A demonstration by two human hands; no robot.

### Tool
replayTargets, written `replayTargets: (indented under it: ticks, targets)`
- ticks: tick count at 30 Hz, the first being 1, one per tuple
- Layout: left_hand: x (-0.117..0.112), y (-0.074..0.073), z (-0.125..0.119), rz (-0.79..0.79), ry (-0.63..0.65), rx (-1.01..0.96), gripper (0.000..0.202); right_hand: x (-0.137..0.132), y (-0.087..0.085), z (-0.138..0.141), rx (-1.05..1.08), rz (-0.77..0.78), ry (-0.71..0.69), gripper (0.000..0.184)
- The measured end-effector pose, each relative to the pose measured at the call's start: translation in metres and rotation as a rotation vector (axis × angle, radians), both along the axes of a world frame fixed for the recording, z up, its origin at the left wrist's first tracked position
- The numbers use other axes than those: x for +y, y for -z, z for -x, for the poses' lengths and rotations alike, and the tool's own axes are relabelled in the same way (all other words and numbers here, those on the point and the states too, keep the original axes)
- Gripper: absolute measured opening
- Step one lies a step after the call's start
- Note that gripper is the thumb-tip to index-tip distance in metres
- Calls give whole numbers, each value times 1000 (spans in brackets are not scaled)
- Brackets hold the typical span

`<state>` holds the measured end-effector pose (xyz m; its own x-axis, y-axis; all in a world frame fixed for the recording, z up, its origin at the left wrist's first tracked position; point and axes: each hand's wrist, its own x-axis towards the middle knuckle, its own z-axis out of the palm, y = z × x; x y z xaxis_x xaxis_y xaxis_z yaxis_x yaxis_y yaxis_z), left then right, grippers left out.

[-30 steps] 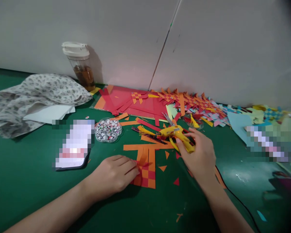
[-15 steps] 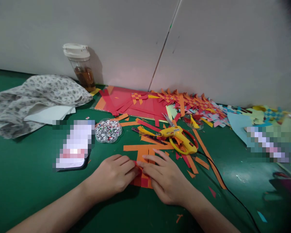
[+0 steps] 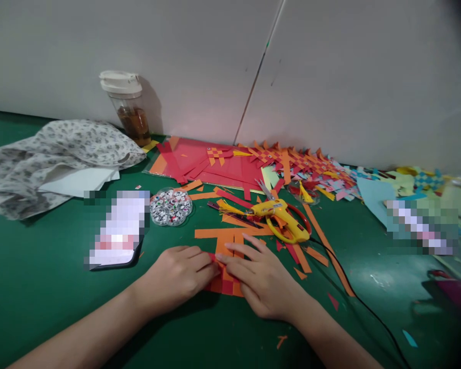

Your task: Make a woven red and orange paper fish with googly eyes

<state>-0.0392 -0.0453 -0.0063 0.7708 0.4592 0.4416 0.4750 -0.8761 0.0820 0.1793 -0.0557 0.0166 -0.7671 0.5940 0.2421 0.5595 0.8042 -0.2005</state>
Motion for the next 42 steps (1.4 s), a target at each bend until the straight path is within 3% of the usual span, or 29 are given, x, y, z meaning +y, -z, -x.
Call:
replayTargets:
  ticks: [7,11,13,17,21,28,33,38,40,42]
  targets:
    - [-1,1,0,-15,-6,31,16,1,2,-3,35,-21,0,33]
    - [0,-1,-4,-40,-61,44,15,7,3,-11,121,-124,153,23]
    - [2,-5,-6,-45,-69,49,17,9,4,-14,85,-154,209,26]
    - [3,-10,-8,-66,-82,45,23,8,7,-16,28,-175,193,31]
    - [1,-7,-8,-63,-76,20,21,7,9,-14,74,-195,163,27]
    - [5,-7,-1,-45,-112,-6,19,1,4,-12,308,-50,169,14]
    - [-1,-6,-3,47,0,-22,21,-6,5,-11,462,118,133,28]
    - [-12,-2,-16,235,120,-10,28,-10,7,-12,624,281,95,21]
    - [-14,-2,-19,264,143,-19,30,-7,8,-14,650,227,148,20]
    - [-14,-3,-21,249,186,-35,31,0,7,-18,651,26,295,20]
